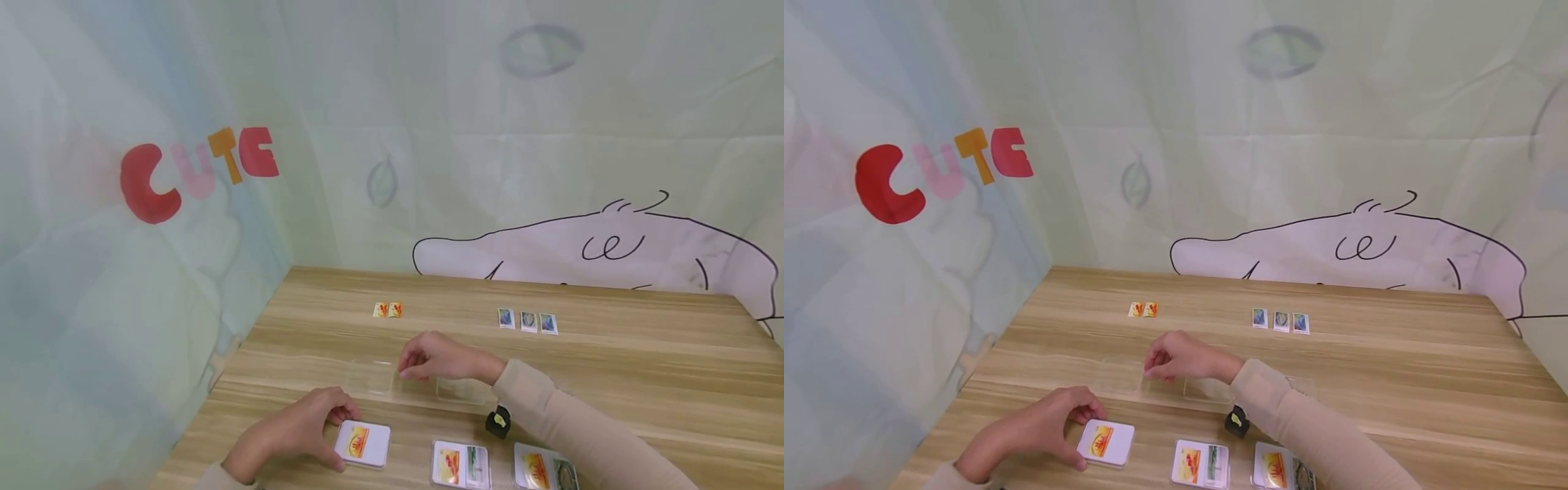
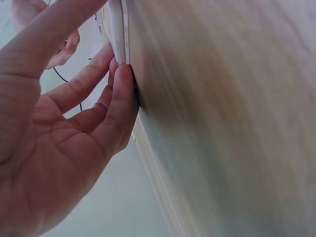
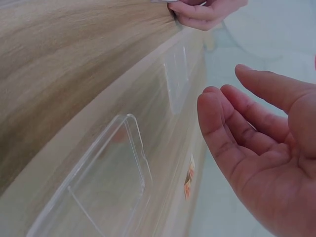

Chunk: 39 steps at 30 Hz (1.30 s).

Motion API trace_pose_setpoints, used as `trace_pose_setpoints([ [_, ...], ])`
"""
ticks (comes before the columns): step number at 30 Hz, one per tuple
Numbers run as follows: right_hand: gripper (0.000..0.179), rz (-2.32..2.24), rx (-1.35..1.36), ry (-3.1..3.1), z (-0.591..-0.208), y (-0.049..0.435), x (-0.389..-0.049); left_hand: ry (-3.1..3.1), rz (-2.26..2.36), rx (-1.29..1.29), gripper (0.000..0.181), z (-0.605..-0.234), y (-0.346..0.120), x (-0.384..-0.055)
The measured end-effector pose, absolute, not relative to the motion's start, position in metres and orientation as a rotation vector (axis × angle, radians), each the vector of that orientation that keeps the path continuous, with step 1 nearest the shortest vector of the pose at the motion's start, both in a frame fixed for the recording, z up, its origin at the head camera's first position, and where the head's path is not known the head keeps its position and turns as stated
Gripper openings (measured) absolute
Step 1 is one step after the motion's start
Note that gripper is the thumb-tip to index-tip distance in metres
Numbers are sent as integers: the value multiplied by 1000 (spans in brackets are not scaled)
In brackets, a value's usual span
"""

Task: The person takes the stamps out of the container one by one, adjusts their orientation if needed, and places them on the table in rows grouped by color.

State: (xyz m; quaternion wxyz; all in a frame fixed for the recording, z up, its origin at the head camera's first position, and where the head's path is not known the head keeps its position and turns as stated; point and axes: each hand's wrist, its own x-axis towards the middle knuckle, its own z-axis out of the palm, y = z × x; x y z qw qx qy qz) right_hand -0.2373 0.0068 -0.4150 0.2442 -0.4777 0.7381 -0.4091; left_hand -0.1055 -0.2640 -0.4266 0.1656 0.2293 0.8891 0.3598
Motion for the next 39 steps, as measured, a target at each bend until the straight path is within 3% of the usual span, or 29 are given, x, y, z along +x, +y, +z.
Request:
trace_pose_setpoints([
  [39, 4, -1101, -1298, 1998, -420, -7, -230, 2547, 1019, 667, 57, -426, -263, -104],
])
